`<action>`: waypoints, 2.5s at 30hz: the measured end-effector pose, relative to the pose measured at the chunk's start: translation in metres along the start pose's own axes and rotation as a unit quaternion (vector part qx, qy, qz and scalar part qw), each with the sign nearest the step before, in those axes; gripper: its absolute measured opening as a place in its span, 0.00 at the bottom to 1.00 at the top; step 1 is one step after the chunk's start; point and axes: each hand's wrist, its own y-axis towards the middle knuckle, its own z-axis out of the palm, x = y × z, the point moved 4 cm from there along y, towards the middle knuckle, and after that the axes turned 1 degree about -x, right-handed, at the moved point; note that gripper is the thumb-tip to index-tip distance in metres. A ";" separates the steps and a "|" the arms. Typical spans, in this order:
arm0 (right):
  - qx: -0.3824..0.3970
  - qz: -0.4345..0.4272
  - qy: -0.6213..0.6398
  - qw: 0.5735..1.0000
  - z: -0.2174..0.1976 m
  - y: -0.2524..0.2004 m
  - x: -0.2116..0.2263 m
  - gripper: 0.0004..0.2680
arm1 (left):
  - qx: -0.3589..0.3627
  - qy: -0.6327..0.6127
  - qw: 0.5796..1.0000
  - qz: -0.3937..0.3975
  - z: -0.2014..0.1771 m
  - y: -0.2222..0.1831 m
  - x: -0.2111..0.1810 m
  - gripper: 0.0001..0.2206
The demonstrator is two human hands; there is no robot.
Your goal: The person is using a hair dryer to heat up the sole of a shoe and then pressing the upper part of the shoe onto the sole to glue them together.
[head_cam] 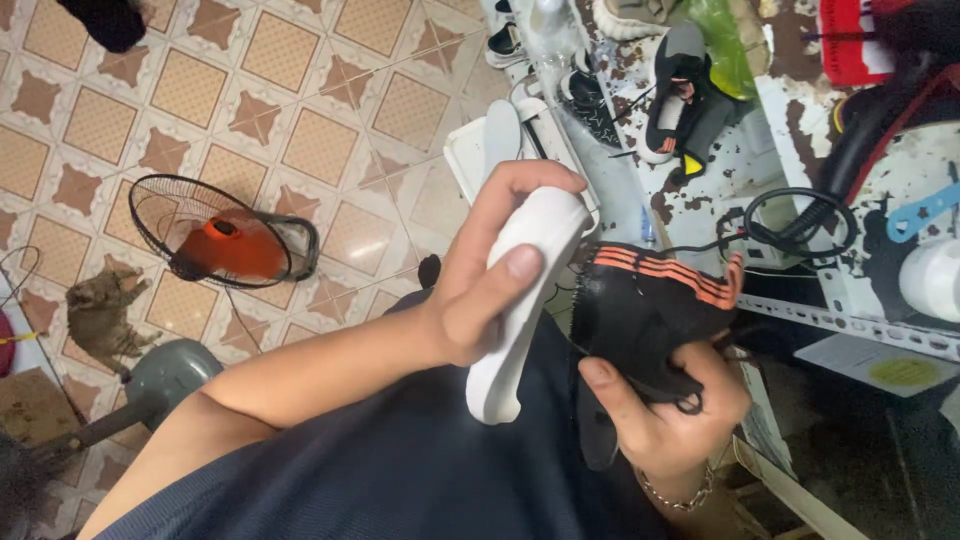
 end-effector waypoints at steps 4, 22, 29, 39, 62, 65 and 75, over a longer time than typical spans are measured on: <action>-0.030 0.002 -0.011 0.999 0.000 -0.007 0.003 0.13 | 0.006 0.025 1.000 0.013 0.004 -0.005 -0.002 0.26; -0.093 -0.048 -0.084 0.991 0.004 -0.022 0.017 0.16 | 0.034 0.103 0.993 0.044 0.014 -0.014 -0.013 0.27; -0.075 -0.046 -0.036 0.995 0.007 -0.015 0.025 0.16 | 0.037 0.101 0.993 0.044 0.016 -0.015 -0.011 0.27; -0.083 -0.059 -0.012 0.995 0.009 -0.017 0.028 0.17 | 0.042 0.112 0.991 0.059 0.024 -0.010 -0.023 0.29; -0.074 -0.018 0.048 0.996 0.014 -0.025 0.026 0.17 | 0.040 0.108 0.992 0.060 0.030 -0.020 -0.014 0.25; -0.070 -0.033 0.046 0.996 0.014 -0.022 0.030 0.17 | 0.041 0.101 0.992 0.060 0.030 -0.022 -0.011 0.24; -0.063 -0.051 0.035 0.996 0.016 -0.014 0.045 0.16 | 0.057 0.067 0.994 0.071 0.028 -0.021 -0.014 0.26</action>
